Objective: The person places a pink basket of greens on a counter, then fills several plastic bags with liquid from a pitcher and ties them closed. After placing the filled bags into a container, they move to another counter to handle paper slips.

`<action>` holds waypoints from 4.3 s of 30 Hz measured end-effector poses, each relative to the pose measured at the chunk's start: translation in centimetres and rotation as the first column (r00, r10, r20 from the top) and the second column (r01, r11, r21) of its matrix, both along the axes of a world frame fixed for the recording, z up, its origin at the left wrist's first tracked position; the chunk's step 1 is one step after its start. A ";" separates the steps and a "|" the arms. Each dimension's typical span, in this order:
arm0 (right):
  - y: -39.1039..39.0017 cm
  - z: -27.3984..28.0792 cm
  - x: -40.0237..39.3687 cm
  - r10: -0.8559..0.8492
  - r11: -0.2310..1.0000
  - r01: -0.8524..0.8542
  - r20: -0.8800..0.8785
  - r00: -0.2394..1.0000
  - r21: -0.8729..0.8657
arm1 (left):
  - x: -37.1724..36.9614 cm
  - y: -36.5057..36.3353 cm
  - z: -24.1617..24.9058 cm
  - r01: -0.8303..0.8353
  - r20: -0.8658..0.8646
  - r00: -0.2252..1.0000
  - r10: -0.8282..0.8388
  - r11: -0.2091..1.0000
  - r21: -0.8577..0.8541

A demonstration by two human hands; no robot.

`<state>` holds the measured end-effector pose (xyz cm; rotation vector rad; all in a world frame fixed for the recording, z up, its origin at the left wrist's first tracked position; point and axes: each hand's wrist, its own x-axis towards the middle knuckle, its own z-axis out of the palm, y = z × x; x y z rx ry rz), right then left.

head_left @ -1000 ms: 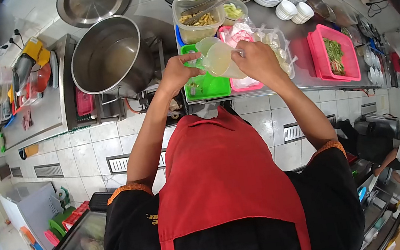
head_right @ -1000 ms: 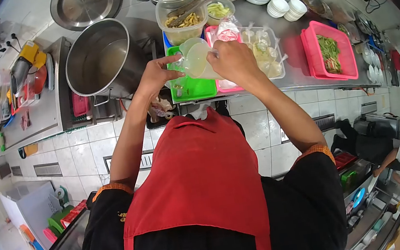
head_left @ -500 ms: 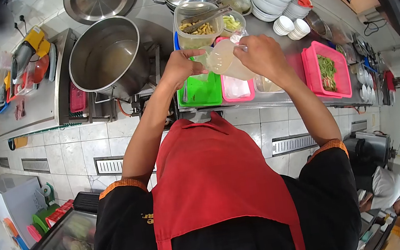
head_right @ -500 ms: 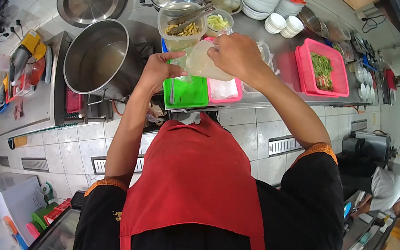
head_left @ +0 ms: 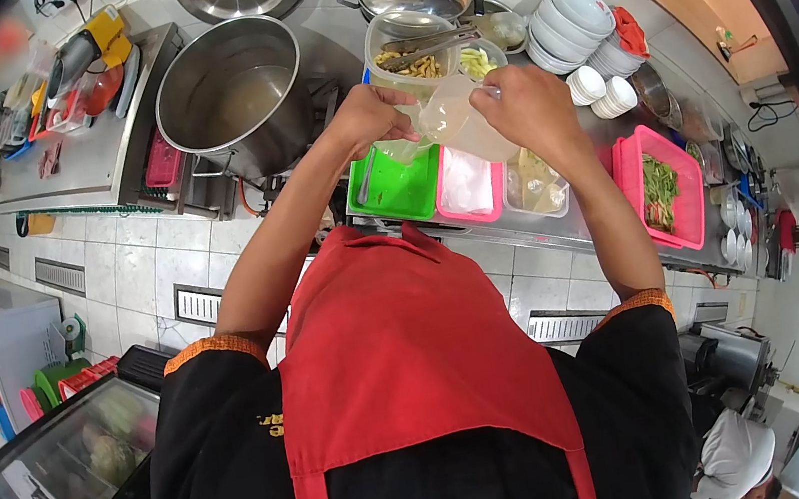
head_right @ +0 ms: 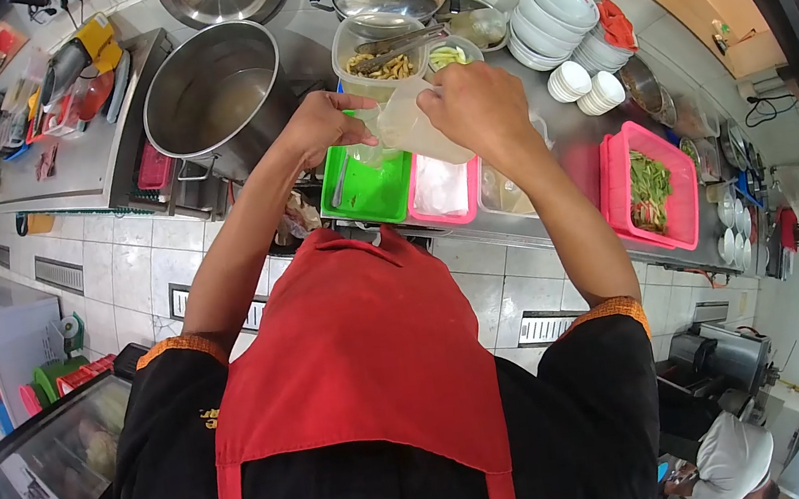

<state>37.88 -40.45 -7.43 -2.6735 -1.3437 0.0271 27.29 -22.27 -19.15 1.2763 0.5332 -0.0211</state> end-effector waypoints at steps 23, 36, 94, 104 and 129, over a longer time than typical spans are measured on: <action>-0.2 1.5 -2.1 -0.020 0.999 0.023 0.063 0.998 -0.048 | -0.5 -1.4 1.8 0.127 0.063 0.990 -0.125 0.992 -0.024; -7.0 -6.2 -1.8 -0.179 0.847 0.503 -0.797 0.576 0.173 | -1.2 2.2 4.0 0.228 0.075 0.972 -0.223 0.972 -0.066; 4.9 10.1 -9.4 0.471 0.581 -0.031 -0.304 0.828 0.814 | -7.8 4.8 23.0 -0.051 0.601 0.777 -0.188 0.933 0.357; 3.8 9.4 -13.4 0.147 0.703 0.143 -0.340 0.929 0.697 | -10.4 2.2 6.4 -0.474 0.481 0.655 0.583 0.813 -0.340; 2.8 -9.2 -15.0 0.036 0.909 0.286 -0.741 0.670 0.303 | -20.2 -13.5 -9.1 -0.628 -0.286 0.771 0.569 0.603 -0.492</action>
